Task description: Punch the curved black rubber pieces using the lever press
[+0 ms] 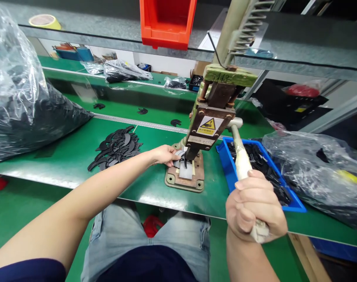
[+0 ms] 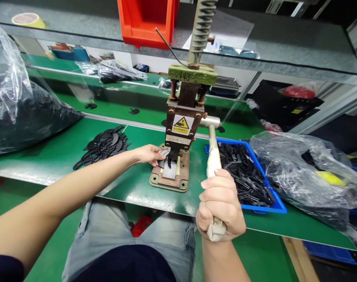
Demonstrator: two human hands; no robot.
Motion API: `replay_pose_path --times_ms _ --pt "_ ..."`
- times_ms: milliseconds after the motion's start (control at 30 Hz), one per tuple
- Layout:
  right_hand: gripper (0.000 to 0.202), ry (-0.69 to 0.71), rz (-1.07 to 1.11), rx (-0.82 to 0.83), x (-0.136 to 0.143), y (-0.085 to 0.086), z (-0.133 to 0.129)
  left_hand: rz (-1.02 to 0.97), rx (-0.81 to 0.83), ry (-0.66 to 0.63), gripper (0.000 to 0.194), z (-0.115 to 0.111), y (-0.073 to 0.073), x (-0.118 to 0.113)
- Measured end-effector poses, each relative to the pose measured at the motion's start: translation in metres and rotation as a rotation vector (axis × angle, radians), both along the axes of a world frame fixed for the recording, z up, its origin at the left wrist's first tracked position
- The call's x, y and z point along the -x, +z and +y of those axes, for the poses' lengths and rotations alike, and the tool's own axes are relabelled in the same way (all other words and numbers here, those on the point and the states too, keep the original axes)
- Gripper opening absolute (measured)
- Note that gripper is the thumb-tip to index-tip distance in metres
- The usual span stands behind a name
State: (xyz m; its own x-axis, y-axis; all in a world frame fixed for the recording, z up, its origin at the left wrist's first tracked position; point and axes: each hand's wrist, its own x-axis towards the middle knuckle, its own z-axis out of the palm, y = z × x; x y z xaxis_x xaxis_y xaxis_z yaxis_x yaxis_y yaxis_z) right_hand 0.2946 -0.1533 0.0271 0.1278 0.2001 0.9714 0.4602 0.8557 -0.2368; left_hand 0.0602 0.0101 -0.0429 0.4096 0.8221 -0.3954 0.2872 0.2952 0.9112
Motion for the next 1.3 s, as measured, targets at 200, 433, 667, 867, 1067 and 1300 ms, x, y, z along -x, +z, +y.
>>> replay_pose_path --times_ms 200,433,667,867,1067,1300 --pt "0.032 0.026 0.086 -0.087 0.009 0.012 0.011 -0.013 0.202 -0.007 0.037 0.000 0.003 0.000" --pt "0.054 0.082 0.176 -0.012 0.003 0.094 0.041 -0.116 0.049 0.071 0.040 -0.026 0.011 0.003" --pt "0.034 0.203 0.192 0.616 0.015 -0.009 0.036 -0.252 -0.080 0.008 0.049 -0.084 0.051 0.039" --pt "0.027 0.410 0.120 0.927 0.074 -0.074 0.010 -0.247 -0.130 -0.042 0.045 -0.123 0.072 0.039" --pt "0.023 0.372 0.160 0.938 0.086 -0.080 0.005 -0.234 -0.119 -0.065 0.045 -0.129 0.067 0.037" --pt "0.015 0.311 -0.103 0.907 0.067 -0.078 0.003 -0.114 -0.082 -0.091 0.049 -0.121 0.065 0.038"
